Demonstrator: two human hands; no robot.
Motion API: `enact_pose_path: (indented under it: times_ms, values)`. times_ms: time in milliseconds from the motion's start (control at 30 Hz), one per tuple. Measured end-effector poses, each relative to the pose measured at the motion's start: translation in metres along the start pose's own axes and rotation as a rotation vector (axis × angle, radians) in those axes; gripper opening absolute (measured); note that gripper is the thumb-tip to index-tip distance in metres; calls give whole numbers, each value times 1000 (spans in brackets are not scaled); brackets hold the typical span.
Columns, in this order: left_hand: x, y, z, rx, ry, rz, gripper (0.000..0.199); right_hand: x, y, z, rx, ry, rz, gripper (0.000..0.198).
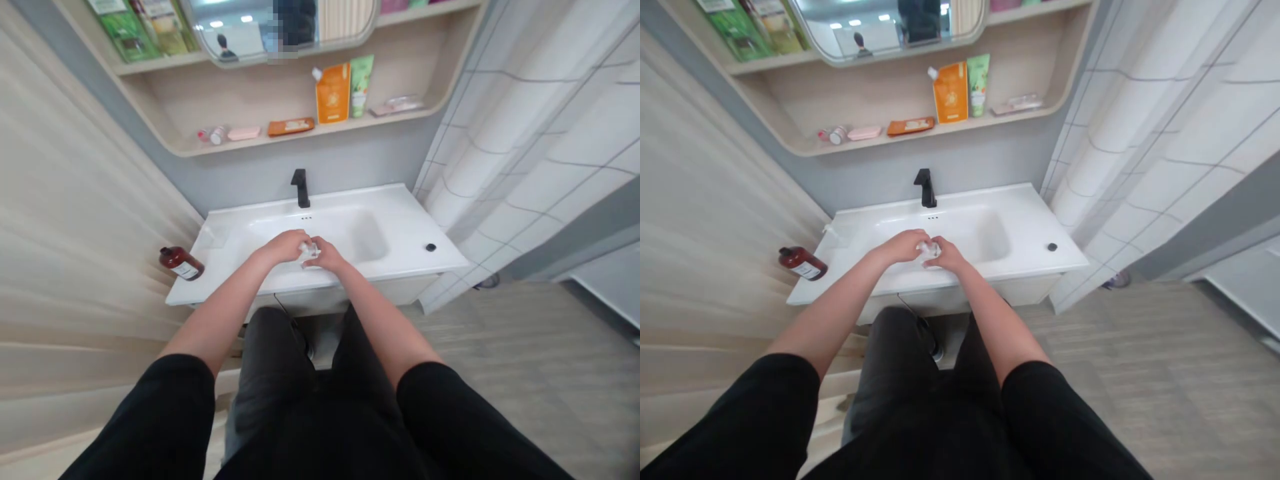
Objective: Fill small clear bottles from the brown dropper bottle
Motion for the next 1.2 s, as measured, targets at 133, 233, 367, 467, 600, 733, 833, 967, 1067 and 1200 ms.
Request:
enact_pose_path:
  times_ms: [133, 233, 367, 467, 600, 733, 833, 967, 1067, 1200]
  values:
    - [8, 2, -5, -66, 55, 57, 48, -1, 0, -1, -7, -70, 25, 84]
    - [8, 0, -8, -10, 8, 35, 33, -1, 0, -2, 1, -54, 7, 84]
    - [9, 2, 8, -165, 48, 3, 46, -2, -1, 0, 6, -35, -1, 81]
    - [14, 3, 0, 9, -1, 89, 45, -3, 0, 3, -3, -82, 16, 84]
    - [6, 7, 0, 39, -43, 27, 54, -4, 0, 3, -3, -94, 10, 89]
    - [3, 7, -2, 57, -39, 27, 75, -1, 0, 1, 0, -87, 18, 86]
    - [-2, 6, 0, 60, -82, -19, 48, -1, -1, 1, 6, -61, 8, 84]
    - [1, 7, 10, -59, -85, 30, 48, -1, -1, 0, 22, -61, 14, 83]
    - [2, 6, 7, -31, -117, 28, 30, -1, 0, -1, 10, -53, 6, 83]
    - [2, 7, 9, -120, -36, 6, 48, 0, 1, -3, -7, -29, 4, 81]
Point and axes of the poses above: each hand's wrist, its own y-axis away from the middle knuckle, its own x-axis out of the back of the hand, z = x × y, the point moved 7 cm from there along -y, towards the middle knuckle, and after that the axes turned 9 degrees about x, right-handed, at the moved point
